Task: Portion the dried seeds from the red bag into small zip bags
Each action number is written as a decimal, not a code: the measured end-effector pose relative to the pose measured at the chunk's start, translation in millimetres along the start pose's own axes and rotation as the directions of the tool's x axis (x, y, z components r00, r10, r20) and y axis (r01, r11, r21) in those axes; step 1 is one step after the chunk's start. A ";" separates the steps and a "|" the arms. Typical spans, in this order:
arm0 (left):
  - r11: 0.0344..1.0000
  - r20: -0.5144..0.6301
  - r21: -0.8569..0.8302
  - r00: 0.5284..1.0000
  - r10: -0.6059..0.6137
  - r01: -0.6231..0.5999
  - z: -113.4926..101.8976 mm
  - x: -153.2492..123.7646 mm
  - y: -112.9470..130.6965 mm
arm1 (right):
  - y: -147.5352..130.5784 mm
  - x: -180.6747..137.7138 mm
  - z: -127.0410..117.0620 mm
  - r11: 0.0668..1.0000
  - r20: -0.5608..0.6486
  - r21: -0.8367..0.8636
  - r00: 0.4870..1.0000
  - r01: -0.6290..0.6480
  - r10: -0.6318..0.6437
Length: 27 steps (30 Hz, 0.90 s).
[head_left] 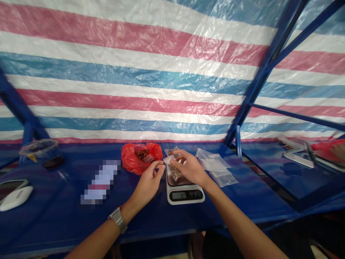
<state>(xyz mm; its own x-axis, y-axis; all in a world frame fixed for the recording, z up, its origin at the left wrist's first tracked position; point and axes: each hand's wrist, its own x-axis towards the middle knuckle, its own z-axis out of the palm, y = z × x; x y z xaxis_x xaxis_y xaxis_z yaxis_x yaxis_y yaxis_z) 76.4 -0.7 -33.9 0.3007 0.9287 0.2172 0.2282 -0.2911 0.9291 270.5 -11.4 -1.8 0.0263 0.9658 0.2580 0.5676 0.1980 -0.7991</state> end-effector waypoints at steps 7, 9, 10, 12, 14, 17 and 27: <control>0.984 -0.085 -0.146 0.992 0.092 -0.104 -15.1 1.2 1.8 | -31.0 -0.9 26.8 0.929 0.182 0.349 0.964 0.123 -0.196; 0.977 -0.055 -0.182 0.993 0.103 -0.111 -23.8 -0.7 2.4 | -37.0 -1.5 28.9 0.934 0.186 0.312 0.953 0.173 -0.239; 0.972 -0.040 -0.203 0.993 0.110 -0.116 -28.4 -2.1 2.9 | -38.9 -1.6 29.9 0.937 0.176 0.279 0.948 0.209 -0.264; 0.967 -0.019 -0.228 0.994 0.112 -0.114 -37.6 -5.9 3.8 | -41.0 -1.8 32.9 0.938 0.148 0.201 0.938 0.283 -0.315; 0.968 -0.001 -0.230 0.995 0.102 -0.100 -46.5 -10.4 3.4 | -41.6 -2.6 37.6 0.931 0.130 0.124 0.925 0.342 -0.357; 0.971 0.022 -0.229 0.996 0.082 -0.075 -59.0 -17.7 -0.1 | -43.4 -5.6 46.7 0.905 0.121 0.050 0.897 0.423 -0.426; 0.989 0.139 -0.141 0.988 0.074 -0.055 -81.0 -41.6 -3.3 | -59.8 -14.8 67.7 0.874 0.178 0.046 0.857 0.484 -0.484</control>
<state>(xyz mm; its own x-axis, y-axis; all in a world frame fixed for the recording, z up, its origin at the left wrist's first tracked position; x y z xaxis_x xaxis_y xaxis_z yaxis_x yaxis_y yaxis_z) -11.8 -19.8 -21.8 0.4425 0.8635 0.2419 0.0790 -0.3062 0.9487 180.5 -26.2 5.4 -0.3986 0.7617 0.5109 0.4711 0.6480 -0.5985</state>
